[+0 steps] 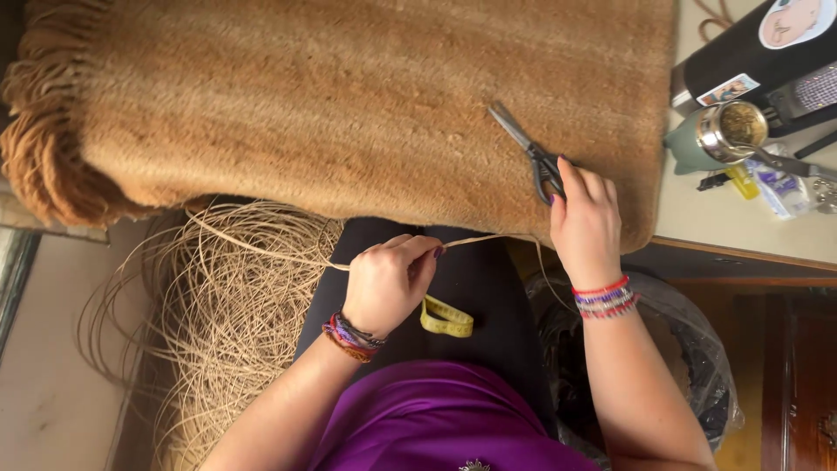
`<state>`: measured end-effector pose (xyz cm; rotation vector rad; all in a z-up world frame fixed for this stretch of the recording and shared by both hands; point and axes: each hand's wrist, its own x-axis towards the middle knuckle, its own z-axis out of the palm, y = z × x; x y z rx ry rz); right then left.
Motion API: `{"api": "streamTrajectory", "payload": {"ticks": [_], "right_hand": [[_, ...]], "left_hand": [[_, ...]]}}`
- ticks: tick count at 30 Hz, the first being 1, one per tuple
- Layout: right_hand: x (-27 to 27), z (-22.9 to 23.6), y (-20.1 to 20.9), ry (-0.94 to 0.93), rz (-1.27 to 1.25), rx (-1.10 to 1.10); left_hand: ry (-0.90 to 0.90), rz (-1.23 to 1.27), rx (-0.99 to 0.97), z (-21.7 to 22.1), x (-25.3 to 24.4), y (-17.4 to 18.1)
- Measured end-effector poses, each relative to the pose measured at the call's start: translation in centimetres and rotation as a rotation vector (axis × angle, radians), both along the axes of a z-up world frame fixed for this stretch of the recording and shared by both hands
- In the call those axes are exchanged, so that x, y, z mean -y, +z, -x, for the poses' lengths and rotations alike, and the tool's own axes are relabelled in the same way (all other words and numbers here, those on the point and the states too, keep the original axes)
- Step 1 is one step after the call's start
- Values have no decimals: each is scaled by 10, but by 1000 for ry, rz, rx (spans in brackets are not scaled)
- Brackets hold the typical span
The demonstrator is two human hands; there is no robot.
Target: Measuring and cutting natural fiber strands using a measuring tape and scissors
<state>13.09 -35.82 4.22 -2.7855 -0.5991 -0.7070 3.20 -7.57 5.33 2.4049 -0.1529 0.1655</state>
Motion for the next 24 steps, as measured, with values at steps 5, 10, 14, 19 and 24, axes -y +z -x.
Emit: {"api": "streamTrajectory", "payload": {"ticks": [5,10,14,19,24], "right_hand": [[2,-20,-4,-170,215,-131],[0,-1,8,-214,191,-213],[-16,54,46,-49,-365,-775],[-6,109,7,391,-923,-1418],[-39,128,26,513,-1055,-1539]], "left_hand": [[21,51,-44,-13,-3,7],[71,106,-88,-13,-11,11],[71,257,-171,-2,-21,15],[20,435,-224,16,-26,28],[-150,469,-252,37,-19,42]]}}
